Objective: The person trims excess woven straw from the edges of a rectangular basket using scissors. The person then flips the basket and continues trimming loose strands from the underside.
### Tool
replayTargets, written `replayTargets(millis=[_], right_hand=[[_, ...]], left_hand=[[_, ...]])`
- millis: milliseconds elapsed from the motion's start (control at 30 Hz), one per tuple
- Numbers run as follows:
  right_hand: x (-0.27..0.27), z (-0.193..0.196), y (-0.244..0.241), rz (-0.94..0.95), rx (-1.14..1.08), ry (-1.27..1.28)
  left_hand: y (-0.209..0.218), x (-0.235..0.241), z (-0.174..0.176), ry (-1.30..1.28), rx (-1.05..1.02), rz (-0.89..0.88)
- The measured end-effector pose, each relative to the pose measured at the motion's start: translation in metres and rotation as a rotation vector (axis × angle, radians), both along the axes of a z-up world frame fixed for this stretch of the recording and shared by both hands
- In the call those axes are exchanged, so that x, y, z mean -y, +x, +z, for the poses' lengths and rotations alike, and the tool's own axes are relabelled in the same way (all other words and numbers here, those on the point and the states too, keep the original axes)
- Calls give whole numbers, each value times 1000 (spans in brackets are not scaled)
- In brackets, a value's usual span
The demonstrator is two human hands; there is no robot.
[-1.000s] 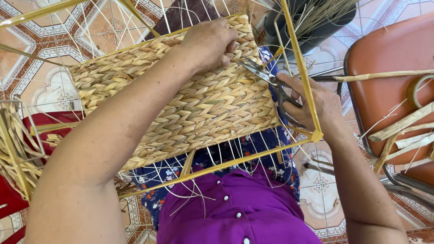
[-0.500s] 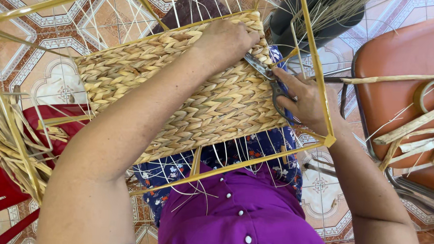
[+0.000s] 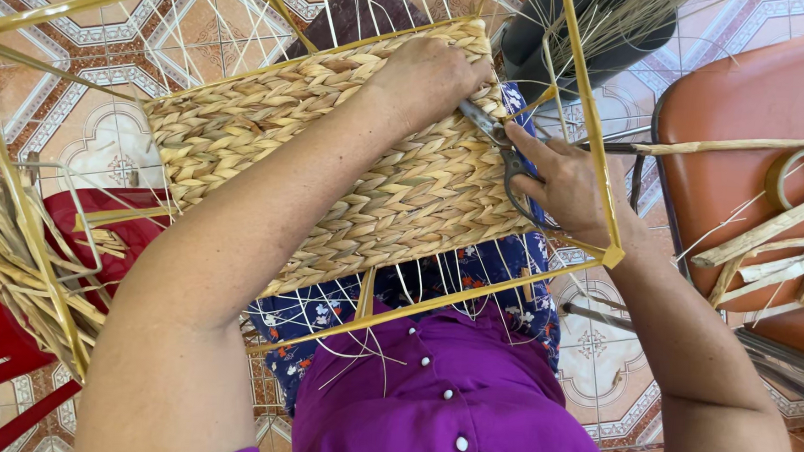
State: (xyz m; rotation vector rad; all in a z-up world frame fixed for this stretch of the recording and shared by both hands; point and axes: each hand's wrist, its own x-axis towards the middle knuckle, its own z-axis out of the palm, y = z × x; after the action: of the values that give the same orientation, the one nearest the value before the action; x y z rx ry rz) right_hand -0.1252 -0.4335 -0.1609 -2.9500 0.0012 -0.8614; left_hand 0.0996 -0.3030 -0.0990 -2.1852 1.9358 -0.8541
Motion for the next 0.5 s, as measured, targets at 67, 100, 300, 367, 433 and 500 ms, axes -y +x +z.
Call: replayTargets(millis=[67, 100, 300, 367, 433, 500], right_hand=[[3, -4, -2, 17, -1, 17], [6, -6, -5, 14, -6, 27], [39, -23, -37, 60, -73, 427], [51, -36, -56, 43, -63, 610], [64, -52, -77, -88, -33, 759], [82, -73, -103, -217, -13, 857]], left_hand=[[6, 1, 4, -32, -89, 24], [10, 1, 7, -43, -147, 52], [15, -27, 33, -189, -46, 13], [5, -47, 48, -200, 18, -12], [-11, -71, 65, -169, 93, -15], [-33, -102, 77, -45, 25, 58]])
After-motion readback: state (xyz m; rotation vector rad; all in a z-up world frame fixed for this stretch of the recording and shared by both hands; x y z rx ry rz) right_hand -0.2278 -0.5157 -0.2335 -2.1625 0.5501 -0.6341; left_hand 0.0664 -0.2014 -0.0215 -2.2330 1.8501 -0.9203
